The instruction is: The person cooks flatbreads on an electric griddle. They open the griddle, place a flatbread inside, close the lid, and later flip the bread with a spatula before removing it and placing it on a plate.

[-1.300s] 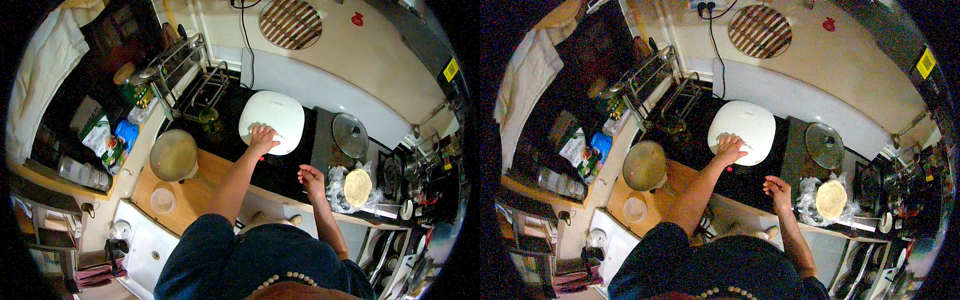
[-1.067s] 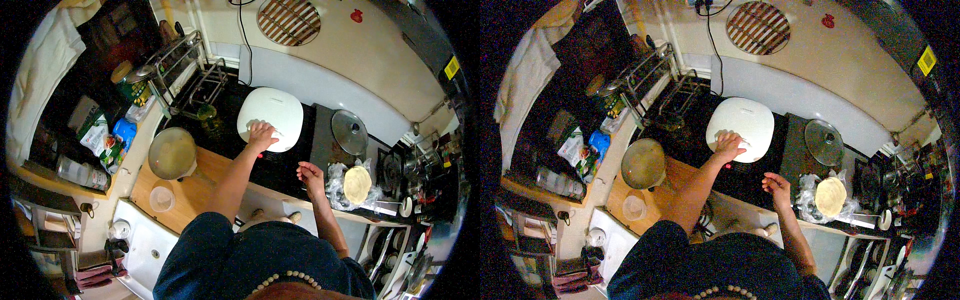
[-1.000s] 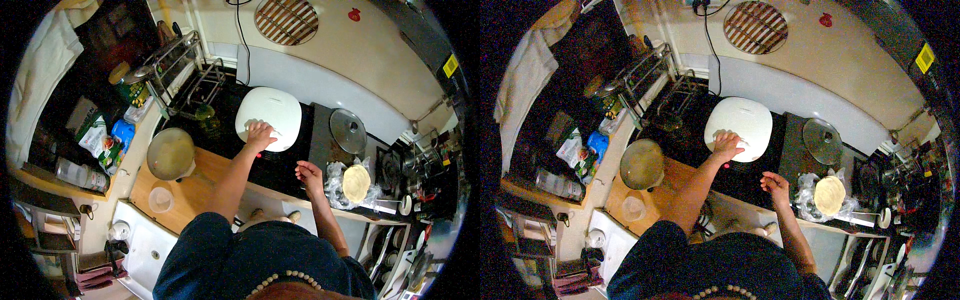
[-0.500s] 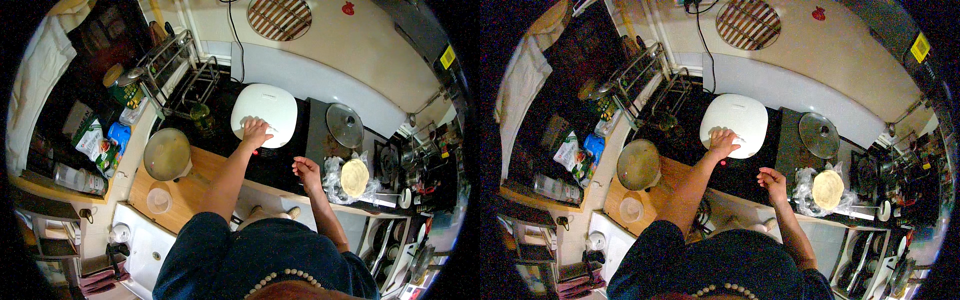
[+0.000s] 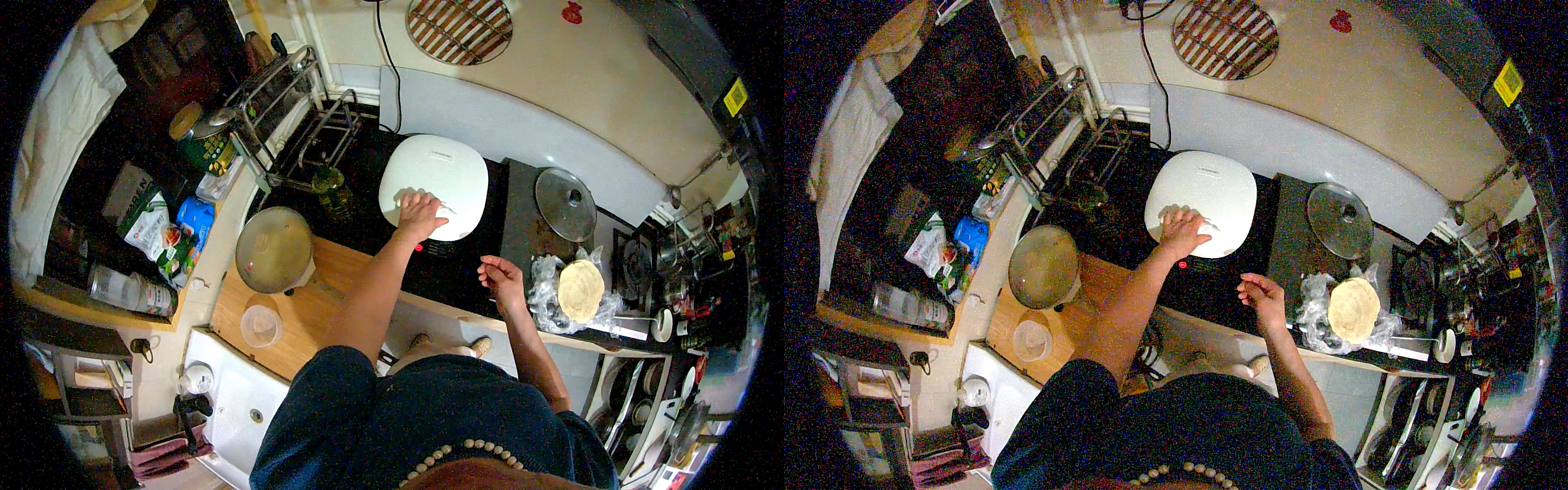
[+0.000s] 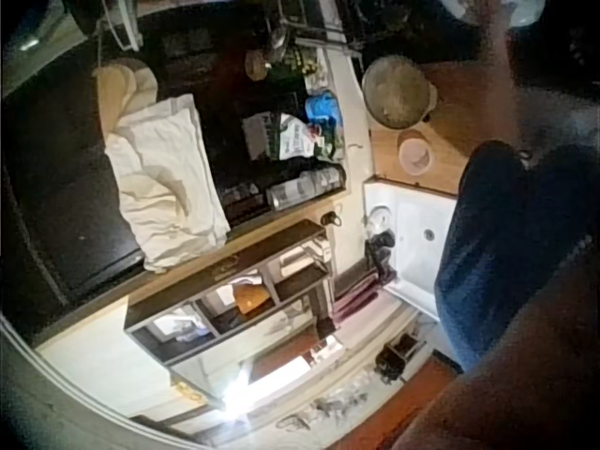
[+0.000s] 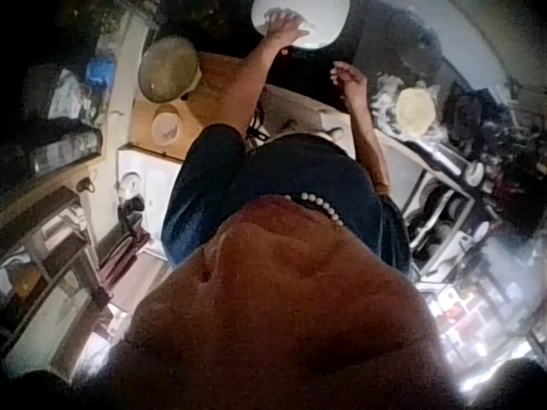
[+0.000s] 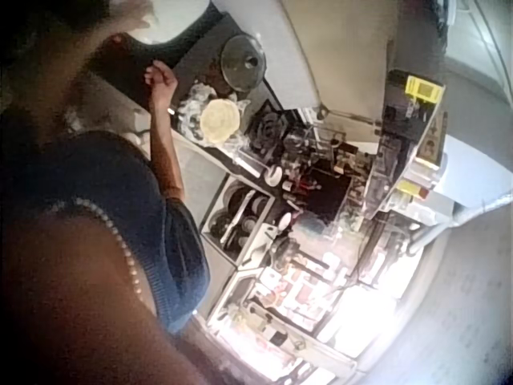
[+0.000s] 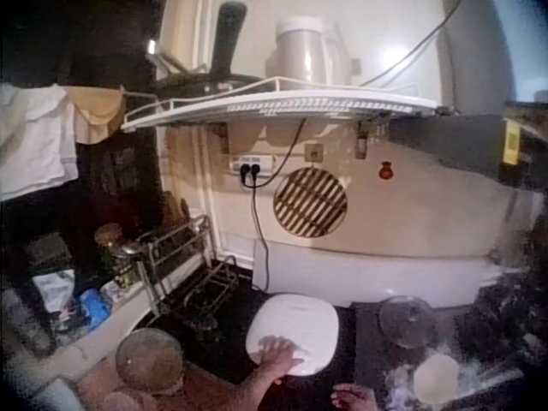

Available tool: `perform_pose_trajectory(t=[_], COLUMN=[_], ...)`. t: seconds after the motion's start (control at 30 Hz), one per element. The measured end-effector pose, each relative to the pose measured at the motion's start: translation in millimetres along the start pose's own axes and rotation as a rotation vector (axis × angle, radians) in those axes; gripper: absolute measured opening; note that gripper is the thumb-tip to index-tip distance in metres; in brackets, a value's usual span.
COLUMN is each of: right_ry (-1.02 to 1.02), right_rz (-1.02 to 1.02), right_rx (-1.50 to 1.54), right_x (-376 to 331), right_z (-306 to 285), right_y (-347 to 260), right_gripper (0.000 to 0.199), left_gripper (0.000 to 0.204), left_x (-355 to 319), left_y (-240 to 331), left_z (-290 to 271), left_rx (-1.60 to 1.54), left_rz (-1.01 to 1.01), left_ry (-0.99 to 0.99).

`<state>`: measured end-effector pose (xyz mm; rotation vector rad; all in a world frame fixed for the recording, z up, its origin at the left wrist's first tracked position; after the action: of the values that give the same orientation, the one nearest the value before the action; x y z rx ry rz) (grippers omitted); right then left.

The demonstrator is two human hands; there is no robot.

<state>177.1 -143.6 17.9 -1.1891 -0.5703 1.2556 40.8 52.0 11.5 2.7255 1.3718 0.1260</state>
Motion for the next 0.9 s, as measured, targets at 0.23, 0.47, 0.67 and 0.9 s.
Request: perform_pose_trajectory(t=[0.23,0.47,0.67,0.9], right_ry=[0.017,0.010,0.015,0.002], right_rz=[0.007,0.002,0.001,-0.005], right_rx=[0.007,0.026,0.010,0.000], right_x=[0,2,3,5], right_z=[3,1,1,0], right_y=[-2,1,1,2], right_gripper=[0.019,0.018,0.020,0.021], left_gripper=[0.049,0.049,0.050,0.050], left_x=[1,1,4,6], left_y=[0,1,-2,-3], left_z=[0,0,8,13], left_rx=[-0.006,0.001,-0.020,-0.013], left_rz=[-0.008,-0.003,0.018,0.014], left_ry=[-0.025,-0.013,0.038,0.016])
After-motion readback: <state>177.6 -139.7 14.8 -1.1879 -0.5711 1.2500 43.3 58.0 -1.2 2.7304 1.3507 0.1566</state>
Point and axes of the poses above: each hand's wrist, its own x-axis towards the middle knuckle, its own z-axis out of the palm, y = z × x, the point moved 7 cm from there along x, towards the middle knuckle, and after that the axes turned 9 degrees about x, right-handed, at the moved point
